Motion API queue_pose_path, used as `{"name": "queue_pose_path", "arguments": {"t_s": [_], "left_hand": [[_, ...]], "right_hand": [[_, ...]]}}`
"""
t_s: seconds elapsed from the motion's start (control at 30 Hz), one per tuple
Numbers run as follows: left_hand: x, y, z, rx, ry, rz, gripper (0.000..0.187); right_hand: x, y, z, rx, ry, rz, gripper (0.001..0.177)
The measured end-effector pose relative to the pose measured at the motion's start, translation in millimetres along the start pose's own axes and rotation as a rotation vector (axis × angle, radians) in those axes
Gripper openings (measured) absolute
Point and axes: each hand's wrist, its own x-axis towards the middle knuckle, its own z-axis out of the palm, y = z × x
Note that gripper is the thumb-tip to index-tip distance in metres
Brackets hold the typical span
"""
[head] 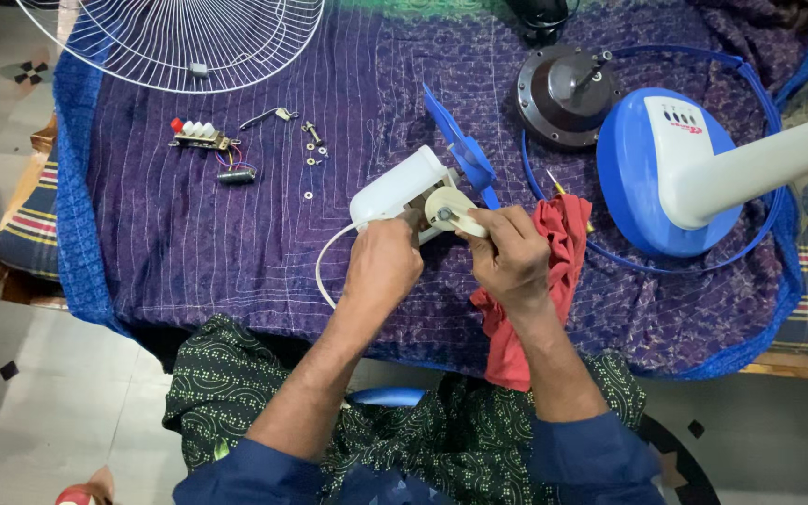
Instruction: The person cleans the fan motor housing with a red cloth, then manipulates internal wires and components. They reattach the blue fan blades to the motor and connect the motor assembly to the fan stand base.
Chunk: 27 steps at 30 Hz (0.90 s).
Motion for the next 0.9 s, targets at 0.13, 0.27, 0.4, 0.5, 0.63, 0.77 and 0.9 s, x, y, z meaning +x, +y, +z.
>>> {"name": "queue_pose_path", "arguments": {"t_s": [0.13,0.27,0.4,0.5,0.63,0.77,0.9], "left_hand": [[5,-7,3,0.114,-0.092,0.009,0.027],[11,-11,7,0.124,-0.077,0.011,0.024],[11,-8,13,-0.014,-0.014,-0.077,0.017],[10,-7,14,-0.093,0.011,-0.116,0.018],[7,-3,10,-0.167,0.034,-0.095,0.023],[4,6,4,-0.258,0.005,-0.183,0.025],[2,14,2,-0.432,-0.075,-0.347,0.027]], "right_hand": [[-3,1,0,0.016,-0.005,0.014,0.019],[-4,1,1,0.012,-0.005,0.016,0.02],[-6,2,2,0.012,-0.002,0.02,0.021],[-8,2,0,0.012,-0.007,0.021,0.021],[-8,3,0,0.022,-0.015,0.017,0.021],[-8,4,0,0.005,-0.018,0.011,0.022],[-9,4,1,0.024,-0.015,0.022,0.018]]}}
